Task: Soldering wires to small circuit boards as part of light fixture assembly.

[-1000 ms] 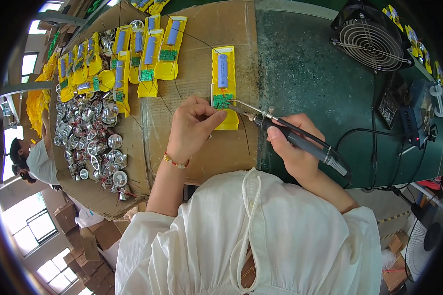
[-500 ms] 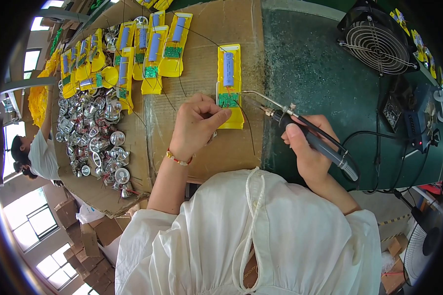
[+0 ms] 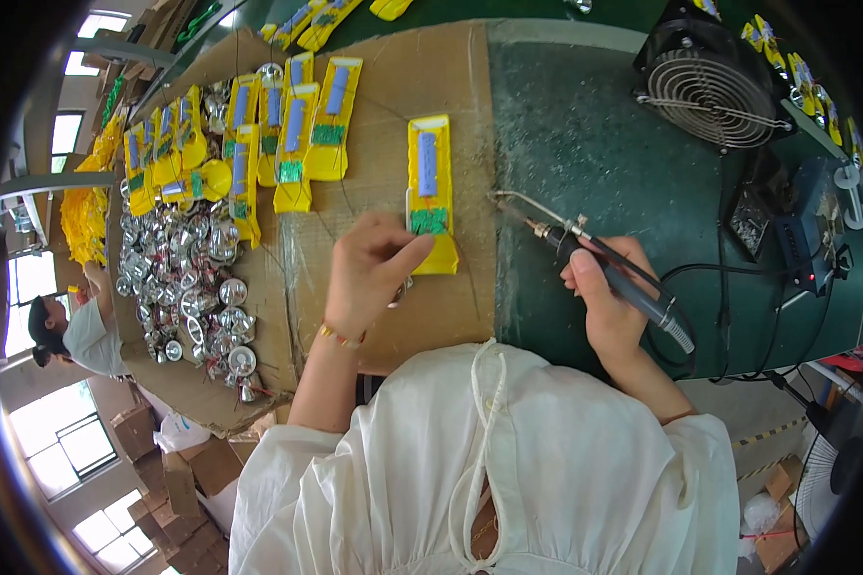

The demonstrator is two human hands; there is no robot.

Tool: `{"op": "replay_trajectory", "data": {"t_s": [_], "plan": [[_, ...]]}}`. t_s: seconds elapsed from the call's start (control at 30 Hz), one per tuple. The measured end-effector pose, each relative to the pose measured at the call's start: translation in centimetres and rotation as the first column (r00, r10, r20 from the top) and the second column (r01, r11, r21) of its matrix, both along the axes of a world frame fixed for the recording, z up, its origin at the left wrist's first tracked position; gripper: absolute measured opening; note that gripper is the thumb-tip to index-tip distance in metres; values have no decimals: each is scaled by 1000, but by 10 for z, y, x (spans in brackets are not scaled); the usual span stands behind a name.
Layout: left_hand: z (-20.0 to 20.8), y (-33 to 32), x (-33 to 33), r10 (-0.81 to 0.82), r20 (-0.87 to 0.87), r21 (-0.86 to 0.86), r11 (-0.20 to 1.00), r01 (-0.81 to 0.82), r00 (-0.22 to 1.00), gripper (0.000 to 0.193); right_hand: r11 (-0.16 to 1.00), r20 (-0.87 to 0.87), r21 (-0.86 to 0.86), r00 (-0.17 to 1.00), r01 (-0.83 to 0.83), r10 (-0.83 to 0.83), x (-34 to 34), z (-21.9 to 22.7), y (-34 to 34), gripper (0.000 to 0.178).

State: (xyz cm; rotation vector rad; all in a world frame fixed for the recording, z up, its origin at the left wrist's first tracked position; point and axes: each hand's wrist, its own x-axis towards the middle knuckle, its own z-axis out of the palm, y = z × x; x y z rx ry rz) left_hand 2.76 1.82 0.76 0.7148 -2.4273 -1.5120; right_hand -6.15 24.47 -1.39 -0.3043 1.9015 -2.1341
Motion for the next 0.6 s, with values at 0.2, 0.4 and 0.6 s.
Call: {"op": "replay_trajectory", "data": {"t_s": [0.2, 0.4, 0.6], "plan": [[-4, -12, -12, -42, 177, -115, 991, 63, 983, 13, 997, 19, 55, 998, 58, -59, -13, -5, 10, 13], [8, -65, -174, -136, 71, -560, 815, 152, 988, 15, 994, 103, 74, 991, 81, -89, -21, -10, 12, 14], [4, -105, -312, -83, -124, -805, 591, -51, 989, 33, 986, 1, 142, 996, 89, -90, -17, -19, 11, 15]]}}
